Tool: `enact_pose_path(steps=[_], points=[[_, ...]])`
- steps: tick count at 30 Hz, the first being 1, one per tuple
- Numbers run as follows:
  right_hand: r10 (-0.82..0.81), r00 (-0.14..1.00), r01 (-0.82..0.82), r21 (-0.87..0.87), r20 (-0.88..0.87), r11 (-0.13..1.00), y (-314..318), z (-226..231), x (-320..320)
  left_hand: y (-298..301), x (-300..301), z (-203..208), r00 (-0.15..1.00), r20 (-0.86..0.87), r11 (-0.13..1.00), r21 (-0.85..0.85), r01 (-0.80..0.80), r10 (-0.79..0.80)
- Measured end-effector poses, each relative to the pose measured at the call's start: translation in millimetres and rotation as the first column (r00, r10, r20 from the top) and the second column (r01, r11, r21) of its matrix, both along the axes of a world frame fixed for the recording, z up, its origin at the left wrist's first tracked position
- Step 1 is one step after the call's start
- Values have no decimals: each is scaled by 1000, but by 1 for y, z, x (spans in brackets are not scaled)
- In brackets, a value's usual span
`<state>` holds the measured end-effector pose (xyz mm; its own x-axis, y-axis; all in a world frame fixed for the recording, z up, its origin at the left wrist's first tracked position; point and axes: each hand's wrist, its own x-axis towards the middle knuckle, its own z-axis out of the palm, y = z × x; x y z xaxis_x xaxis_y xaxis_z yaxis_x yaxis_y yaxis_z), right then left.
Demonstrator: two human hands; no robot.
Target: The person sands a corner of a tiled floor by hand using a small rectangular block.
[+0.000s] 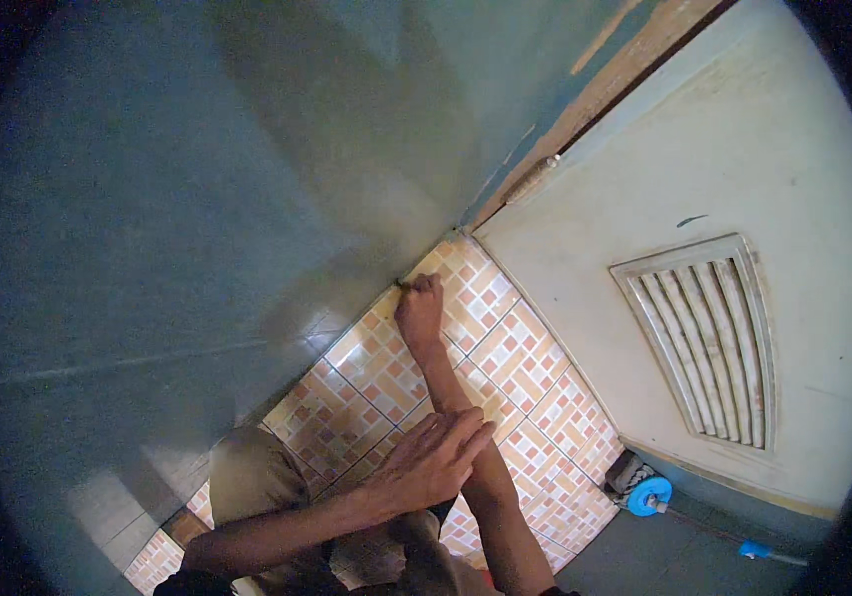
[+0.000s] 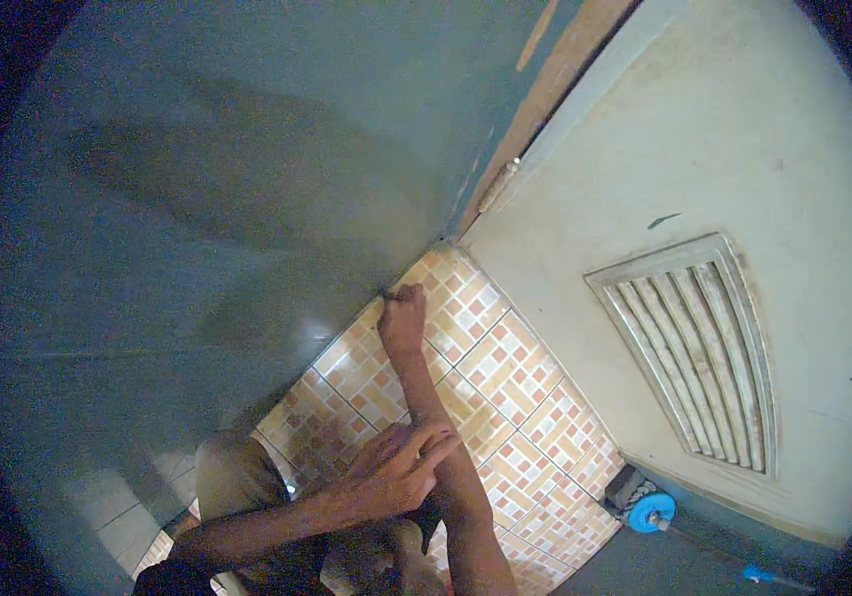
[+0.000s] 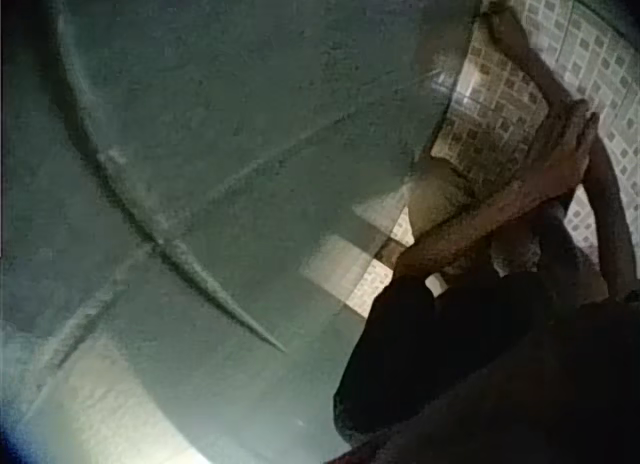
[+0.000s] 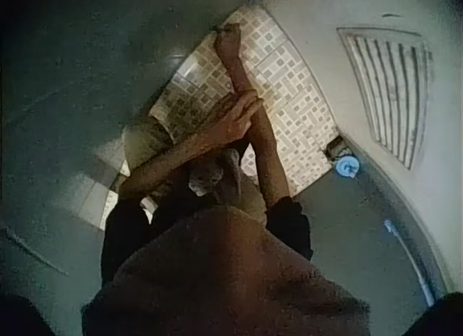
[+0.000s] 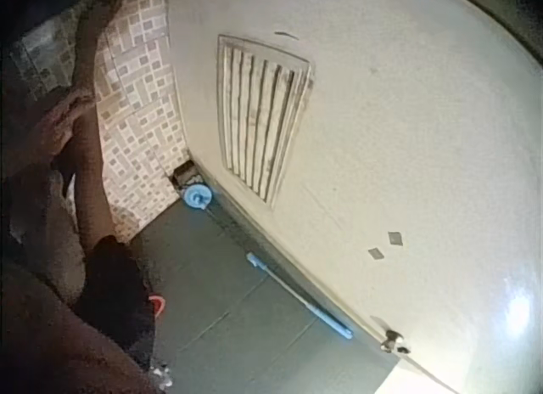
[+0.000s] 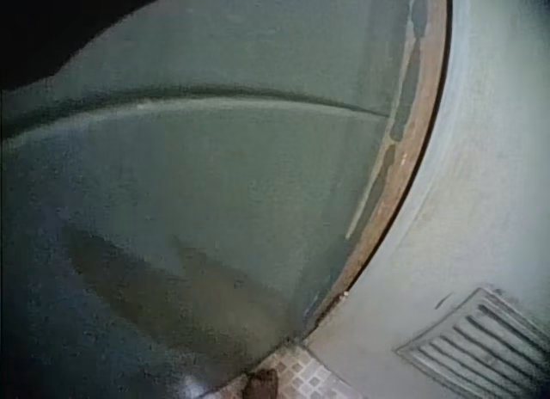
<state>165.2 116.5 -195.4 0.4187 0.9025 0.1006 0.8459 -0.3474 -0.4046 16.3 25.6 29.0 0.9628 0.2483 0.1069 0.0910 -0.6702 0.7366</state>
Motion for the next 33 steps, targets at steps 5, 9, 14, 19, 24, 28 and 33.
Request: enact_pose_path(steps=[5, 9, 14, 19, 24, 28, 33], points=[[-46, 999, 48, 168, -19, 985, -9, 4, -9, 0, 0, 10, 1000, -10, 1000, -3, -29, 29], [-129, 989, 114, 178, 73, 977, -14, 5, -10, 2, 1, 12, 999, -8, 999, 11, -38, 38], [-77, 997, 78, 73, -17, 994, -4, 17, -8, -2, -1, 5, 999, -39, 999, 39, -8, 10], [-92, 995, 85, 175, 31, 981, -9, 2, -7, -2, 3, 14, 1000, -5, 1000, -9, -4, 4], [-104, 993, 110, 110, -59, 988, -4, 2, -16, -2, -1, 8, 996, -77, 999, 16, -34, 35], [-89, 996, 87, 162, 9, 983, -5, 3, -17, -4, -1, 4, 997, -53, 998, -17, -56, 55], [-92, 996, 93, 114, -15, 989, -4, 9, -18, 3, 1, 11, 999, -22, 999, -27, -29, 29]])
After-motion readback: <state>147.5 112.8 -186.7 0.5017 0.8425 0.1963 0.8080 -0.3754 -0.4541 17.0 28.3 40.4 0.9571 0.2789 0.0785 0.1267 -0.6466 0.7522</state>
